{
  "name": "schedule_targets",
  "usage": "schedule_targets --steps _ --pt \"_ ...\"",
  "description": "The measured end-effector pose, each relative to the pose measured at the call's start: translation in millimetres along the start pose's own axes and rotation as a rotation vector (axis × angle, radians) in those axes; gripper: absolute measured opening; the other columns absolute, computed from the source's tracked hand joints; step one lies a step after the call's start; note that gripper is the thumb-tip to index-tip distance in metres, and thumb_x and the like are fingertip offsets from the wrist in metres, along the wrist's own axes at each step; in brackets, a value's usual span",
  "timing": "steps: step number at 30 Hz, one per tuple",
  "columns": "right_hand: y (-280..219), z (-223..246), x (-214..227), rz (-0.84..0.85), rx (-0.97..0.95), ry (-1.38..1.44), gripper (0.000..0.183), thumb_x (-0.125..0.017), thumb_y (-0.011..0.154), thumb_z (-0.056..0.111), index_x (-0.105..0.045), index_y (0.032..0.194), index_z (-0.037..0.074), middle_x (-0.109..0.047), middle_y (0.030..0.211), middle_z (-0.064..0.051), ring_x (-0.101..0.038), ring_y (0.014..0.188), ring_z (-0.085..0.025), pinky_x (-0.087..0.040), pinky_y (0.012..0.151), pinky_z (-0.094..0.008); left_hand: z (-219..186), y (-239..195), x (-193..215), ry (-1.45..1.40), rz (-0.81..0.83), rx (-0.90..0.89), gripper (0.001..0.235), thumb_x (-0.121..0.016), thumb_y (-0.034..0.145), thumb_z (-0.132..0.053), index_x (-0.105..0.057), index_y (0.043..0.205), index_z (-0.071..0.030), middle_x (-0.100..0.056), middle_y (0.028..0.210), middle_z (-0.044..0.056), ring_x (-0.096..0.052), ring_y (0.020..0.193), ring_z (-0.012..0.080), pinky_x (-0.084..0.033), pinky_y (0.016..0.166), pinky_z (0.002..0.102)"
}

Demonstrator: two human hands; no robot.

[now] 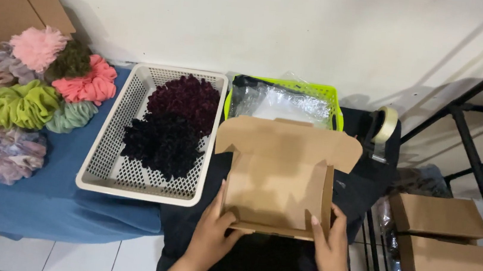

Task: Assembling cardboard gift boxes and packing them with decorative filler material.

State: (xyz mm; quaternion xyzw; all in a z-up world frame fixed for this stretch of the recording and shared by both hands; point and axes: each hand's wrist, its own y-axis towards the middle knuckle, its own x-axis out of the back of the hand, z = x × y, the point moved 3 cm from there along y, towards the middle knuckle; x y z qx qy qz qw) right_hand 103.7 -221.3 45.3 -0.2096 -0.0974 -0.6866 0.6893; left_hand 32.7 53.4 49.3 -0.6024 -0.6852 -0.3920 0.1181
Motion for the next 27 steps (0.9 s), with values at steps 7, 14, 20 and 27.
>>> schedule_targets --steps 7,14,20,27 --pt "28 18 20 0.145 -0.247 0.050 0.072 -0.056 0.085 0.051 -0.034 0.145 0.017 -0.048 0.153 -0.004 -0.046 0.142 -0.020 -0.036 0.119 -0.039 2 21 33 -0.297 0.004 0.065 0.102 -0.086 0.079 -0.045 -0.027 0.151 -0.003 -0.015 0.170 0.025 -0.037 0.152 0.0360 -0.050 0.110 0.044" --pt "48 20 18 0.189 -0.176 0.155 0.057 -0.054 0.095 0.034 -0.041 0.149 0.019 -0.059 0.140 -0.006 -0.058 0.128 -0.020 -0.047 0.102 -0.039 17 30 31 -0.170 0.277 -0.130 0.123 -0.094 0.075 -0.045 -0.009 0.160 -0.018 -0.008 0.168 0.024 -0.020 0.155 0.0472 -0.032 0.118 0.064" --pt "52 14 16 0.200 -0.161 0.179 0.054 -0.055 0.096 0.027 -0.046 0.148 0.018 -0.061 0.140 -0.005 -0.058 0.128 -0.018 -0.046 0.105 -0.037 21 26 24 -0.155 0.380 -0.049 0.129 -0.095 0.072 -0.044 -0.007 0.160 -0.011 -0.015 0.164 0.022 -0.020 0.155 0.0409 -0.027 0.122 0.058" --pt "52 14 12 -0.117 -0.198 0.057 0.043 -0.052 0.091 0.014 -0.067 0.130 0.022 -0.070 0.107 -0.002 -0.060 0.095 -0.016 -0.044 0.082 -0.032 11 31 26 -0.227 0.363 0.037 0.133 -0.097 0.068 -0.038 -0.007 0.160 -0.006 -0.019 0.164 0.019 -0.022 0.155 0.0371 -0.022 0.125 0.052"
